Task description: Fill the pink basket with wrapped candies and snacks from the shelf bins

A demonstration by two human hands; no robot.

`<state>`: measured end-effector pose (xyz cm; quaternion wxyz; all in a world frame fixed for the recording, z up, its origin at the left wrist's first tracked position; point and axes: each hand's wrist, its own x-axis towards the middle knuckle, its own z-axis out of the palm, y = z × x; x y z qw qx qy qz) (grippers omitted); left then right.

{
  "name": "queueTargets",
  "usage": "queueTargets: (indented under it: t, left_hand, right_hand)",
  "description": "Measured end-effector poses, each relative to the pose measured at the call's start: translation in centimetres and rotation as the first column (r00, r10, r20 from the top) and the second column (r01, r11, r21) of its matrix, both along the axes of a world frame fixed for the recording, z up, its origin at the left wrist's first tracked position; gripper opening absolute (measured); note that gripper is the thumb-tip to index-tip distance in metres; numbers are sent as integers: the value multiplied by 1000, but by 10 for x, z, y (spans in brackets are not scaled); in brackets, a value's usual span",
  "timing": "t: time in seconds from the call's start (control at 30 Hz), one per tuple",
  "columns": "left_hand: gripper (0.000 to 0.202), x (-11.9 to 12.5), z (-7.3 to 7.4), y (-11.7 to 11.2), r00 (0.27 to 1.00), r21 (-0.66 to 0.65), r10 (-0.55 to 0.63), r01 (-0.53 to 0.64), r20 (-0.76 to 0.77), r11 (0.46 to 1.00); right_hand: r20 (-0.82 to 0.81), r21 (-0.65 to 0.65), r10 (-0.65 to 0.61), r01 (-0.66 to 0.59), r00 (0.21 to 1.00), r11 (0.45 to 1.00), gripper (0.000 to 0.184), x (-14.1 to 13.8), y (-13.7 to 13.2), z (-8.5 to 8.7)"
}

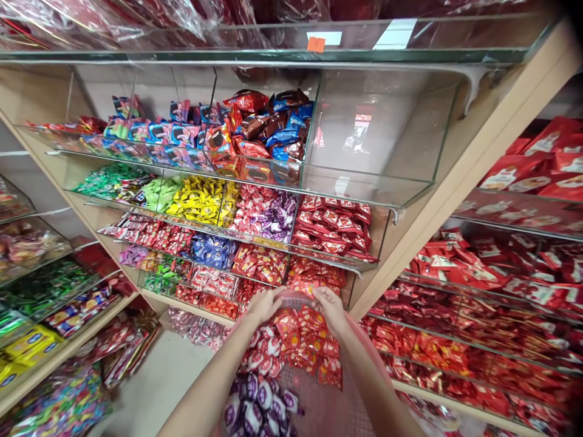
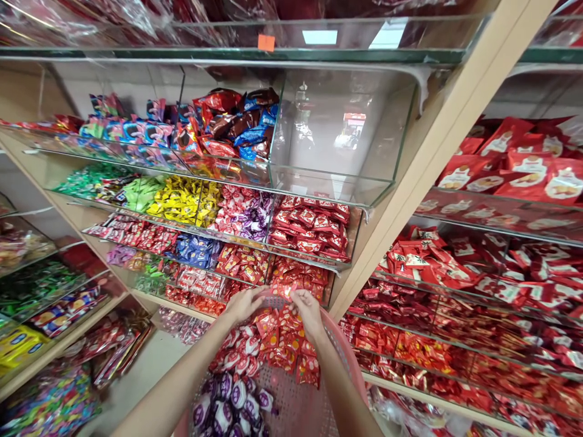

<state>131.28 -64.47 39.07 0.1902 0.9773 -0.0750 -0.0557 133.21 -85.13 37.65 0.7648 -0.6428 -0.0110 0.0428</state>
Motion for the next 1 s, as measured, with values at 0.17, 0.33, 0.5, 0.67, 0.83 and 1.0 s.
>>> queueTargets:
  t: [0.17, 0.33, 0.5, 0.67, 0.83, 1.0]
  left_hand:
    - [47, 1, 0, -2, 999, 22, 29, -28, -36, 999]
    - [47, 1, 0, -1, 1000, 48, 5, -5, 4, 999]
    - [49, 0, 3, -2, 1000, 62, 19, -19, 3, 998]
    - [49, 0, 2, -2, 1000, 55, 13, -13, 5, 998]
    - [48, 1, 0, -1, 1000, 60, -5, 4, 21, 998]
    - [48, 2, -1, -1, 1000, 56, 5, -7, 29, 998]
  right_hand:
    - [-21, -101, 64, -66, 998, 993, 34, -44, -1, -7]
    - [-47, -148, 120, -126, 992, 981, 34, -62, 7, -22]
    - [-26, -213, 123, -126, 992, 969, 33, -65, 13, -38]
    - [-71, -214, 112, -125, 991, 969, 36, -69, 18, -44]
    - [-73, -139, 103, -112, 992, 984, 39, -68, 23, -57]
    - [37, -287, 40, -28, 999, 957, 28, -67, 22, -71]
